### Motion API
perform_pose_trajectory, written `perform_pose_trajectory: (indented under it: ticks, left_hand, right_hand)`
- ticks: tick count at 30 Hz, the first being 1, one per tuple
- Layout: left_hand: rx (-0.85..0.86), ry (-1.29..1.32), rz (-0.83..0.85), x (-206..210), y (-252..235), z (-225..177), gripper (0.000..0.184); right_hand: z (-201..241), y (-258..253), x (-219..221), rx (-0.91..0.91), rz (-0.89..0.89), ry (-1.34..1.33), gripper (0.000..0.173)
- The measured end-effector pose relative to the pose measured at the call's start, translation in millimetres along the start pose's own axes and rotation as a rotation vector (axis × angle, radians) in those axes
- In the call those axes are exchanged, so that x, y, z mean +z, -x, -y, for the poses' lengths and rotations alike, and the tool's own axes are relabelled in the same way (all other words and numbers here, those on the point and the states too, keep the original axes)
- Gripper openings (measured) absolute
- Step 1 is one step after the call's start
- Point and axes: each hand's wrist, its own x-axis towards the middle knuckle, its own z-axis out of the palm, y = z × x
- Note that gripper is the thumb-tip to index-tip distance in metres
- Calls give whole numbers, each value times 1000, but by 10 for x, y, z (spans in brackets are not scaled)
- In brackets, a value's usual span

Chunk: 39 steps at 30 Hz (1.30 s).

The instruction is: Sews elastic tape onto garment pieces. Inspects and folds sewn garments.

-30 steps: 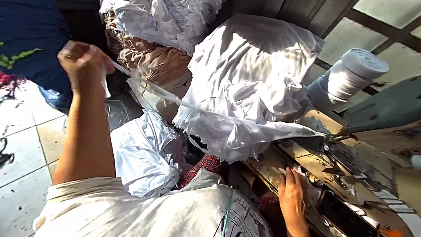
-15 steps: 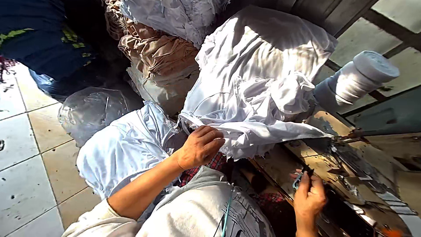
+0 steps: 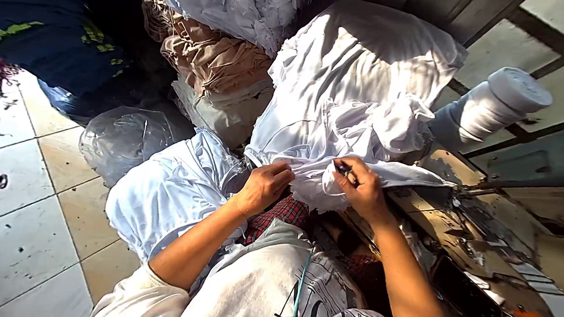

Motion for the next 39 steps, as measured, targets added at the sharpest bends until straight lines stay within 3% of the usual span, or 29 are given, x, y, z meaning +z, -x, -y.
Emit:
perform_pose_trajectory:
  ticks: [3, 6, 10, 13, 20, 23, 26, 30, 32, 39]
  left_hand:
    - [0, -6, -64, -38, 130, -96, 20]
    - [3, 5, -133, -76, 220, -180, 17]
    - [4, 59, -148, -142, 288, -275, 16]
    - [16, 59, -138, -158, 334, -345, 15]
    - [101, 113, -66, -162, 433, -480, 16]
    - [-174, 595, -79, -126, 481, -586, 11]
    - [-661, 1205, -105, -157, 487, -686, 5]
    - [-1095, 1503, -99, -241, 441, -678, 22]
    - [-1203, 1615, -46, -264, 435, -666, 26]
    - [-1289, 1892, 90, -272, 481, -653, 26]
  right_hand:
    - [57, 56, 39, 45, -103, -30, 32]
    - [380, 283, 129, -65, -173, 7, 30]
    - [661, 570, 294, -126, -103, 391, 30]
    - [636, 680, 354, -75, -69, 588, 29]
    - [625, 690, 327, -28, -147, 666, 27]
    - [616, 697, 342, -77, -140, 610, 26]
    - [675, 725, 359, -61, -123, 547, 26]
    - [747, 869, 362, -1, -84, 523, 25]
    - [775, 917, 395, 3, -77, 510, 25]
    - [850, 774, 552, -38, -89, 489, 21]
